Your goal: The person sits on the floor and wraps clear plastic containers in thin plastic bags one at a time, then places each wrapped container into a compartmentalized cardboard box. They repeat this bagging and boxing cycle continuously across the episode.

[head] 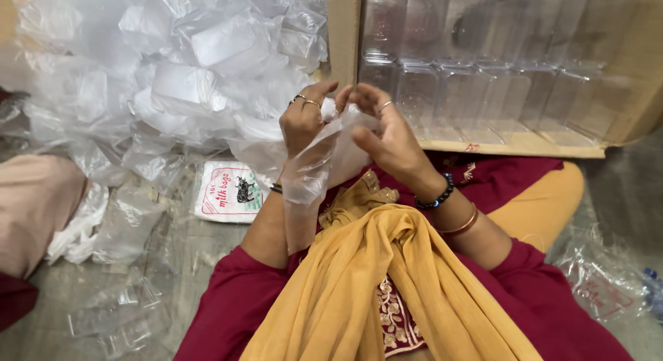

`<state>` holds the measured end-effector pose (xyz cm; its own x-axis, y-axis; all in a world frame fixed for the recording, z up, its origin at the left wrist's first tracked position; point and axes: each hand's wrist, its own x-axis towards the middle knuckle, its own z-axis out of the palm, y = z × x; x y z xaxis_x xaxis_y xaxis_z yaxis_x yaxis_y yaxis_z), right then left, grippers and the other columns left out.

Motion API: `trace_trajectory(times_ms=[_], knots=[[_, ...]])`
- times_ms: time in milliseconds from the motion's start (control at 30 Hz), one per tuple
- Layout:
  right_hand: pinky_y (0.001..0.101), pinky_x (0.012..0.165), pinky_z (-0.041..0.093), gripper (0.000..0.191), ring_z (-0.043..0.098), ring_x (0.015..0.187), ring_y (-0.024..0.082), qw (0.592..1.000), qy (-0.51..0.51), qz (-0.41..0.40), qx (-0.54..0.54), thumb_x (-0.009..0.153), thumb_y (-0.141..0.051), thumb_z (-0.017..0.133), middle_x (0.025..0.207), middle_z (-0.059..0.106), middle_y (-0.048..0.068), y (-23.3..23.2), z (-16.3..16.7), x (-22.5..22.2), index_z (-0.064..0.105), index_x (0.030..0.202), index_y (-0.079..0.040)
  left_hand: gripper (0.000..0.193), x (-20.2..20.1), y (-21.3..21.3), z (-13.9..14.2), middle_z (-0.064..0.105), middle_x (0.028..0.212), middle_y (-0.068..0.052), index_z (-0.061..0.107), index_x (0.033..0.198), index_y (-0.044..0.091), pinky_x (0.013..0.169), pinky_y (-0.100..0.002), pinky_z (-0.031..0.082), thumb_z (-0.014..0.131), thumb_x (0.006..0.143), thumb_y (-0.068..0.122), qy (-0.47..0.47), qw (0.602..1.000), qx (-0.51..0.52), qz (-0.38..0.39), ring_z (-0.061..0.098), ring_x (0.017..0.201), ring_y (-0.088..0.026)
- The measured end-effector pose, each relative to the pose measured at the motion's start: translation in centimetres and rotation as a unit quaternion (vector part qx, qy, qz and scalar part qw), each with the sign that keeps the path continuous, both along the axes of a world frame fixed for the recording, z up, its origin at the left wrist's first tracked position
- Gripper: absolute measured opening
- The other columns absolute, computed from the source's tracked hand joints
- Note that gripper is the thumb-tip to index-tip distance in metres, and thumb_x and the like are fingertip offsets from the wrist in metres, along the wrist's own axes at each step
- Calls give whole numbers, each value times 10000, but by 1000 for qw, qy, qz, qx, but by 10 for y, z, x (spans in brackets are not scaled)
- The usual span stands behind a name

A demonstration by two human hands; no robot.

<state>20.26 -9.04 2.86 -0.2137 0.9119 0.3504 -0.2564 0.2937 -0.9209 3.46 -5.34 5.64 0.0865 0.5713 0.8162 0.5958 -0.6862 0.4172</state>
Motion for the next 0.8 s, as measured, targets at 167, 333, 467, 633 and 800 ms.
trace_trajectory(times_ms=[167, 333, 467, 633, 800], knots=[[318, 808, 504, 217, 610, 914, 186, 952, 167, 59, -248, 1022, -43, 744, 1046, 644, 113, 5, -13, 15, 631, 1193, 29, 378, -12, -4, -5, 742, 944, -125, 697, 1053, 17, 705, -334, 593, 900, 849, 263, -13, 999, 12, -49, 749, 815, -253], [330, 928, 558, 187, 666, 986, 215, 979, -134, -55, 147, 864, 97, 611, 1072, 682, 96, -7, -40, 43, 675, 960, -50, 249, -30, -6, -21, 773, 848, -67, 748, 980, 36, 658, -272, 563, 849, 905, 251, -103, 939, -261, -200, 726, 744, -166], [371, 822, 589, 220, 728, 925, 279, 901, -400, 9, 167, 765, 48, 613, 1079, 751, 139, -22, -57, 54, 717, 930, -54, 313, -47, -13, -48, 693, 677, -113, 726, 833, 29, 526, -334, 480, 878, 846, 303, 79, 942, -299, -128, 649, 539, -221], [373, 831, 598, 113, 724, 943, 283, 849, -461, -230, 119, 987, -48, 672, 1070, 725, 150, 16, -62, 89, 701, 1095, -28, 461, -62, -26, -76, 626, 629, -161, 599, 710, 19, 544, -434, 469, 871, 836, 370, 145, 962, -214, -87, 612, 585, -349], [529, 933, 446, 416, 678, 1048, 366, 718, -542, -316, 301, 856, -234, 771, 1163, 686, 198, 115, -69, 83, 682, 1205, -25, 452, -46, -32, -78, 619, 609, -172, 608, 675, 25, 518, -443, 468, 889, 777, 364, 107, 958, -252, -89, 600, 547, -353]])
